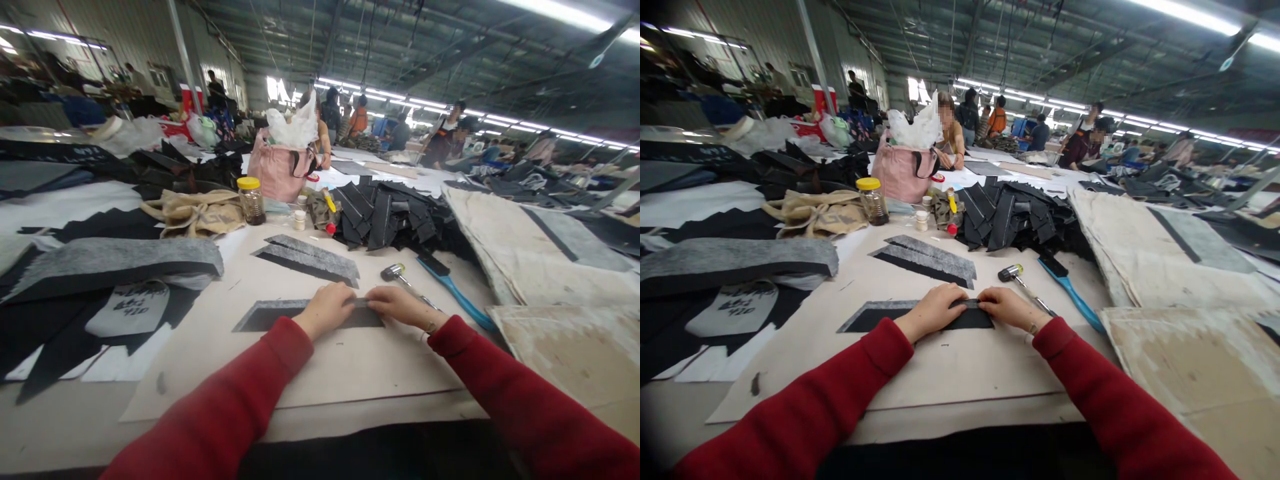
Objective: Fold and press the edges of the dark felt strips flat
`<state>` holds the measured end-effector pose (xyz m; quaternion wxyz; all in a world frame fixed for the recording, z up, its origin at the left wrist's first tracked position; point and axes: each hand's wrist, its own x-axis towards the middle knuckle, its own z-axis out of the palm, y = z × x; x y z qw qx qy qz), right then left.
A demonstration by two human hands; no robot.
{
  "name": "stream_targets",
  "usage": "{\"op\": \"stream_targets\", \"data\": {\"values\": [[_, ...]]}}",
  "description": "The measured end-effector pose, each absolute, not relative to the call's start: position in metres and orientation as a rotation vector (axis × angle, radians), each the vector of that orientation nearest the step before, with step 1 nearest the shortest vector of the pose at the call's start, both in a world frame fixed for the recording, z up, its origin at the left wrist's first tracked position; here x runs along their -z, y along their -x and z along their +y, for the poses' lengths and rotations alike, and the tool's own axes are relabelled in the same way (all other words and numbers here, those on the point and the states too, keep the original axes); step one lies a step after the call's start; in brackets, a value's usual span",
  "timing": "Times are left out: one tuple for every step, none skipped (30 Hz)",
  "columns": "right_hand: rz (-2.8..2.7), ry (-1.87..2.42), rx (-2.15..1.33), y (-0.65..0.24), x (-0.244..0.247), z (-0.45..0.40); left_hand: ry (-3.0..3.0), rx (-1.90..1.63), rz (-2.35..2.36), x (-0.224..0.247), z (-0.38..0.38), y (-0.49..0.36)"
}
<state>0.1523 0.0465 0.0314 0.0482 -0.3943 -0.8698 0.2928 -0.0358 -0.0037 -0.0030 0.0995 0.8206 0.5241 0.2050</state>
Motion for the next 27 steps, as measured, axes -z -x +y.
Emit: {"op": "stream_targets", "data": {"values": [[-2.699,1.159,-0.811,-0.153,-0.033,0.049,-2.422,-0.612,1.552,0.003,-0.002,0.034],[-2.746,1.114,-0.734,-0.153,-0.034,0.050,-2.418,-0.621,1.557,0.004,-0.001,0.033],[-2.796,1.069,-0.664,-0.153,-0.037,0.052,-2.414,-0.631,1.561,0.004,-0.001,0.032],[-2.849,1.030,-0.599,-0.152,-0.039,0.053,-2.407,-0.640,1.564,0.004,0.000,0.031],[-2.903,0.994,-0.538,-0.151,-0.041,0.055,-2.399,-0.650,1.564,0.005,0.001,0.030],[-2.956,0.960,-0.484,-0.150,-0.044,0.056,-2.391,-0.658,1.563,0.005,0.001,0.030],[-3.004,0.929,-0.435,-0.148,-0.046,0.057,-2.383,-0.665,1.563,0.005,0.001,0.030],[-3.045,0.908,-0.391,-0.147,-0.047,0.058,-2.378,-0.669,1.563,0.005,0.001,0.030],[-3.078,0.893,-0.352,-0.145,-0.049,0.059,-2.377,-0.670,1.564,0.005,0.002,0.031],[-3.110,0.881,-0.316,-0.144,-0.050,0.060,-2.376,-0.670,1.567,0.006,0.002,0.031],[-3.140,0.869,-0.285,-0.143,-0.050,0.061,-2.376,-0.668,1.570,0.006,0.002,0.031],[-3.166,0.860,-0.262,-0.141,-0.051,0.063,-2.375,-0.665,1.572,0.006,0.001,0.031],[-3.186,0.854,-0.248,-0.140,-0.051,0.064,-2.374,-0.663,1.574,0.006,0.001,0.030],[-3.201,0.847,-0.238,-0.139,-0.051,0.065,-2.373,-0.663,1.574,0.006,0.001,0.030],[-3.212,0.838,-0.231,-0.138,-0.051,0.066,-2.370,-0.666,1.575,0.006,0.000,0.030],[-3.220,0.832,-0.220,-0.137,-0.050,0.066,-2.366,-0.669,1.575,0.006,0.000,0.030],[-3.228,0.827,-0.202,-0.136,-0.050,0.066,-2.362,-0.675,1.575,0.006,-0.001,0.030],[-3.237,0.826,-0.171,-0.136,-0.050,0.065,-2.362,-0.683,1.574,0.006,-0.001,0.030],[-3.245,0.827,-0.132,-0.136,-0.050,0.063,-2.363,-0.691,1.573,0.006,-0.002,0.030],[-3.249,0.832,-0.089,-0.136,-0.050,0.061,-2.368,-0.696,1.572,0.005,-0.003,0.030],[-3.248,0.837,-0.050,-0.136,-0.051,0.058,-2.376,-0.696,1.571,0.005,-0.003,0.030],[-3.244,0.837,-0.020,-0.136,-0.051,0.055,-2.388,-0.693,1.570,0.005,-0.004,0.030],[-3.242,0.827,0.004,-0.137,-0.051,0.051,-2.400,-0.688,1.570,0.005,-0.004,0.030],[-3.240,0.808,0.026,-0.138,-0.051,0.048,-2.415,-0.680,1.570,0.004,-0.005,0.030],[-3.241,0.782,0.053,-0.139,-0.050,0.044,-2.433,-0.670,1.572,0.004,-0.005,0.029],[-3.244,0.758,0.092,-0.139,-0.049,0.041,-2.455,-0.657,1.574,0.003,-0.006,0.029],[-3.248,0.739,0.144,-0.140,-0.048,0.038,-2.483,-0.638,1.580,0.003,-0.007,0.028]]}}
